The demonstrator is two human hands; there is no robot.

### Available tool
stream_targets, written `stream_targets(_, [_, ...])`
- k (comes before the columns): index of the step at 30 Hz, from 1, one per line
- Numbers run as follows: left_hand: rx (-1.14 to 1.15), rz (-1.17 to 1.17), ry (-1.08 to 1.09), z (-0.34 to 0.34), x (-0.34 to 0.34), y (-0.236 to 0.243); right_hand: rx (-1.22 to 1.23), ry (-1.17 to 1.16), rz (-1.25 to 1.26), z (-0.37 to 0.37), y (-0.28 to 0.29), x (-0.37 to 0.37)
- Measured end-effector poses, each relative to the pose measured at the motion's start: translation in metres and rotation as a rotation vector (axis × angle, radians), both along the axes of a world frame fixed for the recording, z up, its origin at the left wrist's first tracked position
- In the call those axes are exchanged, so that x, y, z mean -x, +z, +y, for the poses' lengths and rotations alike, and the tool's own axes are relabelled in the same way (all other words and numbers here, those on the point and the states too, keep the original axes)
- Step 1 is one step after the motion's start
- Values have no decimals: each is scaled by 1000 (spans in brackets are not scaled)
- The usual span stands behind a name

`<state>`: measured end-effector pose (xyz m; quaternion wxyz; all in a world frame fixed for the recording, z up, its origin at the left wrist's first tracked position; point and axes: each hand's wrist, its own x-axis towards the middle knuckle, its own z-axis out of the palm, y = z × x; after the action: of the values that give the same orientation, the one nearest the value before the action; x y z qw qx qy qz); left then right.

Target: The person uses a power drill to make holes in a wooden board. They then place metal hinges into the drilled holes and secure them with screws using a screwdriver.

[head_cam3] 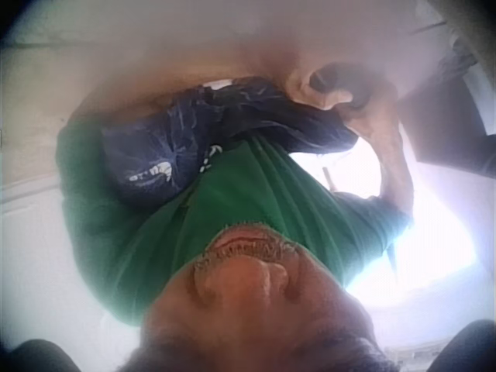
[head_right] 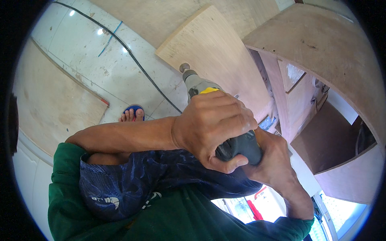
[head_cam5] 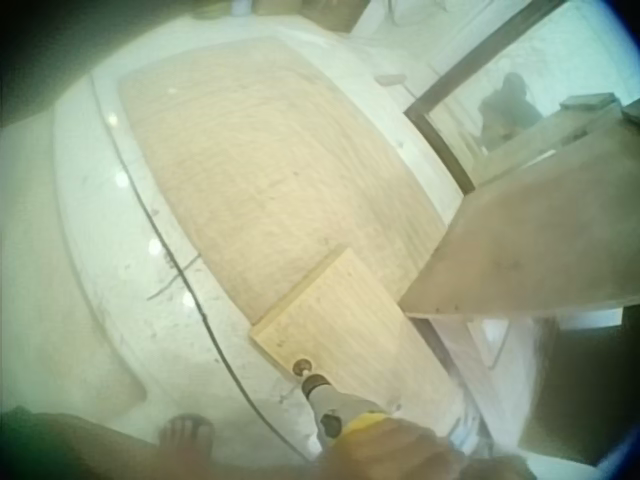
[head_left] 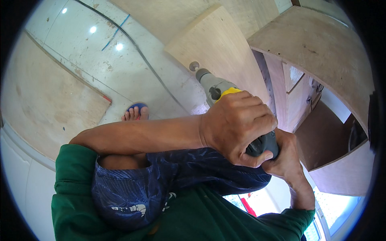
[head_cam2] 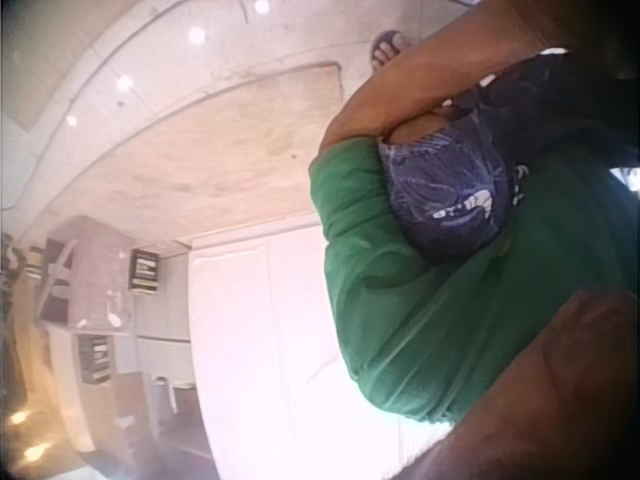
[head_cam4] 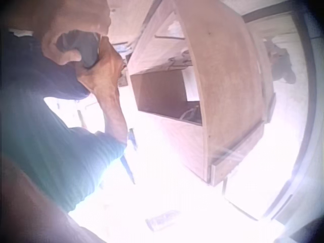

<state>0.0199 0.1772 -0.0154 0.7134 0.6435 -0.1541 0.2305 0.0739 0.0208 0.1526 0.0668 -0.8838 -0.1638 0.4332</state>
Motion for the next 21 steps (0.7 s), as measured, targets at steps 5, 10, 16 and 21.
stream_targets(5, [1, 5, 28, 5, -10, 4, 56, 5, 74, 16, 12, -19])
stream_targets(10, [-8, 21, 56, 2, -18, 4, 38, 46, 90, 13, 9, -36])
stream_targets(16, [21, 16, 56, -5, -25, 7, 33, 25, 86, 6, 10, -41])
stream_targets(21, [-14, 47, 16, -13, -18, 2, -11, 8, 98, -16, -2, -34])
